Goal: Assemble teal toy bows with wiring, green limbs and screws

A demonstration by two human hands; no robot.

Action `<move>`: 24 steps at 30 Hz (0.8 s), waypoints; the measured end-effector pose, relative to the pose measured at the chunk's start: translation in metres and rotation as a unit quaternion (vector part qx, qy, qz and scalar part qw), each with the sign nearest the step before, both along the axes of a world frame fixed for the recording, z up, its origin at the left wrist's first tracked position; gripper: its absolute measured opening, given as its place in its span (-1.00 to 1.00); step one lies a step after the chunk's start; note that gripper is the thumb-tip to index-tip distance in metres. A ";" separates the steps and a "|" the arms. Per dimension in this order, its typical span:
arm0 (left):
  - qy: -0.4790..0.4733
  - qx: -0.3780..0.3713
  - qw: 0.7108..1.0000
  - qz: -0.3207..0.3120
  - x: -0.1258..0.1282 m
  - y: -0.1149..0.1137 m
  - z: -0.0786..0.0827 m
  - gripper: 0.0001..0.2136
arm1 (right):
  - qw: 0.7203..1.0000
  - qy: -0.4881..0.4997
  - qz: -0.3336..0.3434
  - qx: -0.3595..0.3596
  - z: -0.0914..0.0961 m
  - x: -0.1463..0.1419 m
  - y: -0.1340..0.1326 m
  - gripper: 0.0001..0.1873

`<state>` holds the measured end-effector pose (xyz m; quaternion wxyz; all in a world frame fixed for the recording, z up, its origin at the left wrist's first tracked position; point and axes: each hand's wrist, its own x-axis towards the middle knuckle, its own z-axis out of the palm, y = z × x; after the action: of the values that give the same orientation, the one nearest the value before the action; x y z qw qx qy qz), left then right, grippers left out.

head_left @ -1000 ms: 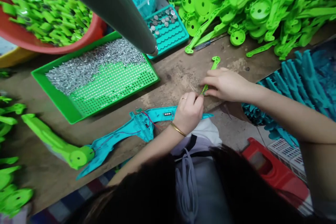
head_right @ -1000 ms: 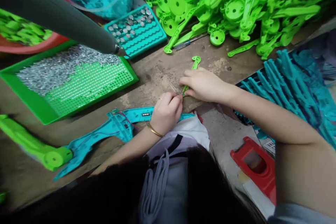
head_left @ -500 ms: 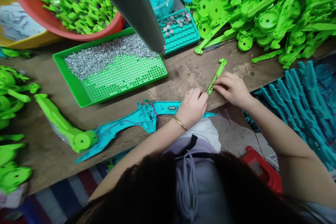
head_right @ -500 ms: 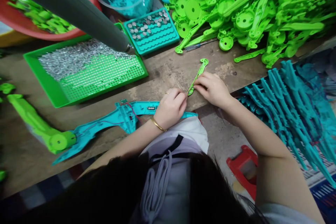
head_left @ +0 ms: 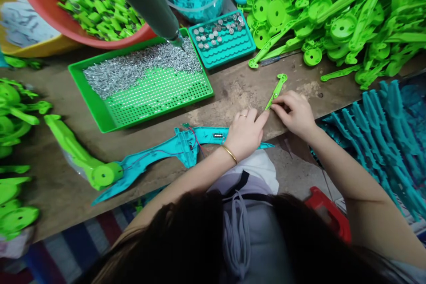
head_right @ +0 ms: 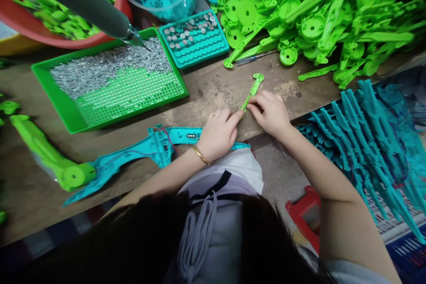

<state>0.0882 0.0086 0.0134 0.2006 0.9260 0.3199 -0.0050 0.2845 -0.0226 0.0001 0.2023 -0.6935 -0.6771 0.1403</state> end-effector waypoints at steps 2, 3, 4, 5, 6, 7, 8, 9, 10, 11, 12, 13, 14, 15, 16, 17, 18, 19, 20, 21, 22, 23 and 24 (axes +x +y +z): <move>0.000 -0.006 1.000 0.004 0.000 0.001 0.000 -0.55 | 1.000 0.002 -0.026 -0.003 -0.001 -0.003 0.001 -0.85; -0.002 -0.010 1.000 0.006 -0.001 0.001 0.000 -0.55 | 1.000 -0.004 -0.028 0.005 -0.003 -0.004 0.000 -0.85; -0.005 -0.015 1.000 0.008 -0.001 0.001 0.000 -0.55 | 1.000 -0.017 -0.019 0.015 -0.004 -0.005 -0.002 -0.83; -0.009 -0.019 1.000 0.010 -0.001 0.002 0.000 -0.55 | 0.999 -0.039 -0.002 0.026 -0.006 -0.005 -0.004 -0.81; -0.013 -0.023 1.000 0.011 -0.001 0.002 0.000 -0.55 | 0.997 -0.066 0.018 0.035 -0.007 -0.006 -0.008 -0.78; -0.017 -0.026 0.999 0.012 -0.001 0.002 0.000 -0.56 | 0.994 -0.095 0.036 0.042 -0.008 -0.006 -0.011 -0.75; -0.020 -0.030 0.999 0.013 -0.001 0.002 0.000 -0.56 | 0.990 -0.120 0.049 0.047 -0.009 -0.006 -0.014 -0.73; -0.023 -0.033 0.999 0.014 -0.001 0.002 0.000 -0.56 | 0.987 -0.138 0.055 0.053 -0.010 -0.006 -0.017 -0.70; -0.024 -0.035 0.999 0.016 -0.001 0.002 0.000 -0.57 | 0.986 -0.147 0.055 0.061 -0.010 -0.007 -0.020 -0.69; -0.025 -0.039 0.999 0.017 -0.001 0.002 0.000 -0.57 | 0.985 -0.149 0.054 0.070 -0.010 -0.007 -0.022 -0.68; -0.026 -0.042 0.999 0.019 -0.001 0.002 0.000 -0.57 | 0.984 -0.148 0.053 0.079 -0.010 -0.008 -0.022 -0.67; -0.029 -0.045 0.998 0.020 -0.001 0.003 0.000 -0.58 | 0.984 -0.146 0.051 0.085 -0.009 -0.008 -0.023 -0.68; -0.035 -0.050 0.998 0.022 -0.001 0.003 0.000 -0.59 | 0.984 -0.146 0.049 0.087 -0.009 -0.009 -0.022 -0.68; -0.045 -0.057 0.997 0.024 -0.002 0.003 0.000 -0.60 | 0.984 -0.146 0.048 0.086 -0.008 -0.009 -0.022 -0.69; -0.060 -0.063 0.996 0.029 -0.004 0.003 0.001 -0.62 | 0.985 -0.144 0.046 0.082 -0.007 -0.009 -0.021 -0.69; -0.075 -0.067 0.994 0.037 -0.005 0.002 0.002 -0.64 | 0.986 -0.138 0.043 0.078 -0.007 -0.009 -0.020 -0.70; -0.090 -0.066 0.992 0.049 -0.008 0.001 0.004 -0.67 | 0.988 -0.128 0.038 0.075 -0.006 -0.009 -0.019 -0.71; -0.103 -0.057 0.991 0.065 -0.010 0.000 0.006 -0.70 | 0.990 -0.115 0.034 0.071 -0.005 -0.009 -0.018 -0.71; -0.110 -0.042 0.990 0.082 -0.013 -0.002 0.008 -0.73 | 0.992 -0.103 0.031 0.067 -0.004 -0.009 -0.018 -0.72; -0.111 -0.022 0.989 0.099 -0.016 -0.004 0.010 -0.76 | 0.993 -0.091 0.030 0.063 -0.003 -0.009 -0.018 -0.73; -0.109 -0.002 0.988 0.111 -0.019 -0.007 0.012 -0.79 | 0.995 -0.079 0.030 0.057 -0.002 -0.010 -0.019 -0.74; -0.106 0.014 0.987 0.118 -0.021 -0.009 0.013 -0.82 | 0.996 -0.068 0.033 0.053 -0.001 -0.011 -0.019 -0.75; -0.101 0.027 0.987 0.121 -0.024 -0.012 0.014 -0.84 | 0.996 -0.055 0.037 0.053 0.000 -0.013 -0.021 -0.76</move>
<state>0.0646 -0.0033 0.0279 0.2059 0.8811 0.4080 0.1215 0.2717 -0.0431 -0.0001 0.1964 -0.6630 -0.7187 0.0732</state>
